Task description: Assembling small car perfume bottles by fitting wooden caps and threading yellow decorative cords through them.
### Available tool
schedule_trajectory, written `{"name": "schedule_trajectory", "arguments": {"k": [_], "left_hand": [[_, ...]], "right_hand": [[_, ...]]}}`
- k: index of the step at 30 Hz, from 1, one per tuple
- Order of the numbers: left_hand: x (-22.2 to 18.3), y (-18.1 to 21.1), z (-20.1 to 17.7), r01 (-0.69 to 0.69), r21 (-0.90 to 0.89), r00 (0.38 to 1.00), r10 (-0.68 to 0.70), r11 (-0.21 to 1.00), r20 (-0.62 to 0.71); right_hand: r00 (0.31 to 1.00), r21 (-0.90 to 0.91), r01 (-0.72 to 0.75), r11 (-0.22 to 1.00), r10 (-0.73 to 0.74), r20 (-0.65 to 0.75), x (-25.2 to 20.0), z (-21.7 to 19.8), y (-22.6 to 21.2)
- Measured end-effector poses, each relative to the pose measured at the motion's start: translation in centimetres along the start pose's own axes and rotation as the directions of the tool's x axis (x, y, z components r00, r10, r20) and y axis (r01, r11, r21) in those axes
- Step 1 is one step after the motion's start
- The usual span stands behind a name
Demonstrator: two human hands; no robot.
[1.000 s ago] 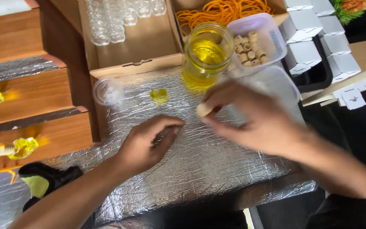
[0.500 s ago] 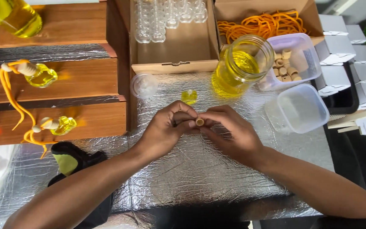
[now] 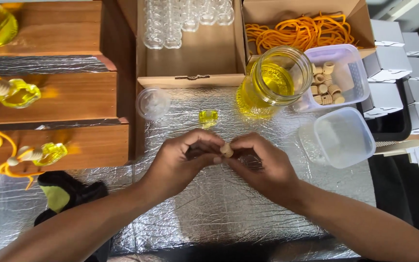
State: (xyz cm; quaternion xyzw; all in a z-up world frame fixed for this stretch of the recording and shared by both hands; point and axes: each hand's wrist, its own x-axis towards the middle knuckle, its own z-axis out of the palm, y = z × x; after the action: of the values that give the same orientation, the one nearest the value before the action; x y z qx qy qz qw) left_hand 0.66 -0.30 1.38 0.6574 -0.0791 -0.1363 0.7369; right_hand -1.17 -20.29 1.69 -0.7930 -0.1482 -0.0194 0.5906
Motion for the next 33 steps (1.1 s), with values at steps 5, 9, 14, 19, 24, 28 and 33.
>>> {"name": "schedule_trajectory", "arguments": {"k": [5, 9, 14, 19, 24, 28, 33], "left_hand": [[0.0, 0.1, -0.3, -0.047, 0.092, 0.995, 0.039, 0.995, 0.087], [0.0, 0.7, -0.3, 0.010, 0.166, 0.988, -0.035, 0.986, 0.151], [0.0, 1.4, -0.3, -0.043, 0.194, 0.981, 0.005, 0.980, 0.192], [-0.3, 1.6, -0.7, -0.211, 0.219, 0.950, 0.147, 0.953, 0.274], [-0.2, 1.2, -1.3, -0.441, 0.381, 0.884, 0.322, 0.812, 0.337], [-0.1, 1.1, -1.5, -0.322, 0.472, 0.911, 0.133, 0.821, 0.390], [0.5, 0.6, -1.4, -0.626, 0.405, 0.737, 0.336, 0.666, 0.586]], "right_hand": [[0.988, -0.086, 0.072, 0.994, -0.059, 0.139, 0.0, -0.7, 0.9], [0.965, -0.183, 0.152, 0.971, -0.105, 0.241, 0.2, -1.3, 2.3], [0.924, -0.164, 0.291, 0.942, -0.232, 0.304, 0.7, -1.6, 1.3], [0.875, -0.183, 0.418, 0.890, -0.340, 0.344, 0.2, -2.7, -1.0], [0.802, -0.369, 0.597, 0.713, -0.540, 0.254, -0.4, -5.4, -2.0], [0.867, -0.515, 0.495, 0.700, -0.441, 0.234, 3.2, -10.0, -8.0], [0.847, -0.672, 0.522, 0.525, -0.416, 0.332, 13.2, -14.1, -8.2]]}}
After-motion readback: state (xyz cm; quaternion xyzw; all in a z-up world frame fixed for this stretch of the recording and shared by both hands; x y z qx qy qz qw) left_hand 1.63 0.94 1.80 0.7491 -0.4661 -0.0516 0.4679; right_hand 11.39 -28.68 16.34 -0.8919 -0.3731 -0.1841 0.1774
